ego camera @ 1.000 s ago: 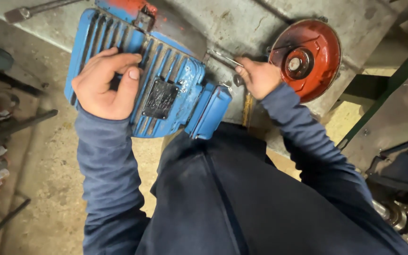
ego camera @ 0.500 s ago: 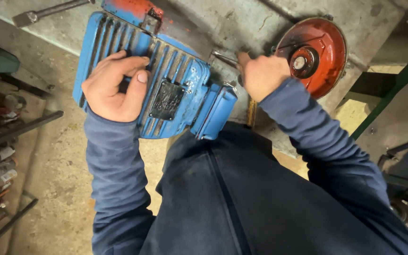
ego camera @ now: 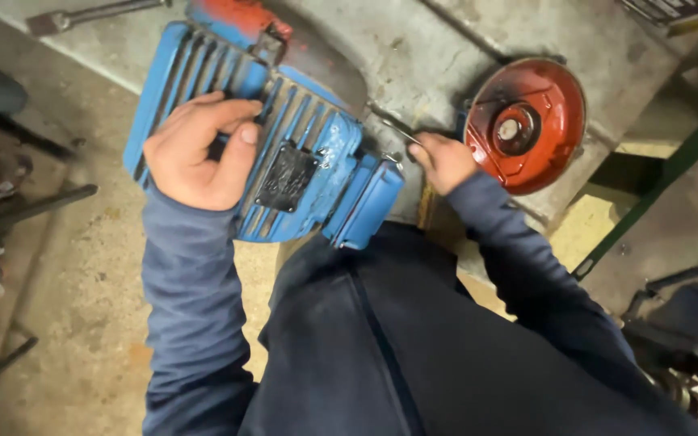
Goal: The person works on a blue electric motor mounted on a workshop bench, holding the motor steady with one hand while using wrenches to loosen and turn bolts on the motor housing. Near the end, the person carries a small bucket and pours its contents into a container under the bench.
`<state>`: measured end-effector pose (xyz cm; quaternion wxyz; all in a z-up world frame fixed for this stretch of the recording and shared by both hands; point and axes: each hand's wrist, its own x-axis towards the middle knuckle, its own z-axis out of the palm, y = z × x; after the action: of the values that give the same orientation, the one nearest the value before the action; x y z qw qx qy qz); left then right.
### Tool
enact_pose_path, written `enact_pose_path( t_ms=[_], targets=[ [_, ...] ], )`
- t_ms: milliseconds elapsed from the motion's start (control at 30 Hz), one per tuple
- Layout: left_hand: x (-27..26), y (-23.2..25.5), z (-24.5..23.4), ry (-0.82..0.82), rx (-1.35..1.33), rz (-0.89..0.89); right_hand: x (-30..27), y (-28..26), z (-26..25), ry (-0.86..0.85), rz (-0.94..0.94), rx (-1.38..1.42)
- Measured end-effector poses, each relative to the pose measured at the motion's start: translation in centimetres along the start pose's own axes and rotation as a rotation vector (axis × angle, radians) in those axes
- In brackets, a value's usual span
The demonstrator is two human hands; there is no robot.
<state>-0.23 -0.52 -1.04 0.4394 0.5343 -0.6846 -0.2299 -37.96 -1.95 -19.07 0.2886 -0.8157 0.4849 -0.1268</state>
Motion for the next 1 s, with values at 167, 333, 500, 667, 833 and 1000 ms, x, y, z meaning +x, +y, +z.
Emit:
enact_pose_path(
  t_ms=[167, 333, 500, 667, 833, 1000],
  targets=[
    [-0.1, 0.4, -0.2, -0.033, -0.009, -0.030, 1.1, -6.9, -6.2, -0.022, 0.100, -0.183],
    [-0.5, 0.7, -0.2, -0.032, -0.049, -0.105, 3.2, -9.9, -9.0, -0.038, 0.051, -0.387],
    [0.0, 0.9, -0.3, -0.029, -0.053, -0.097, 4.2, -10.2, -9.0, -0.063, 0.004, -0.492],
    [0.0, 0.2, -0.2, -0.048, -0.047, -0.028, 4.5, -10.9, -9.4, -0.077, -0.037, -0.586],
    [0.1, -0.1, -0.2, -0.045, -0.031, -0.008, 5.0, -12.2, -10.4, -0.129, 0.001, -0.740],
    [0.1, -0.2, -0.2, -0.048, -0.009, 0.019, 5.0, -10.9, -9.5, -0.123, -0.044, -0.728]
  ],
)
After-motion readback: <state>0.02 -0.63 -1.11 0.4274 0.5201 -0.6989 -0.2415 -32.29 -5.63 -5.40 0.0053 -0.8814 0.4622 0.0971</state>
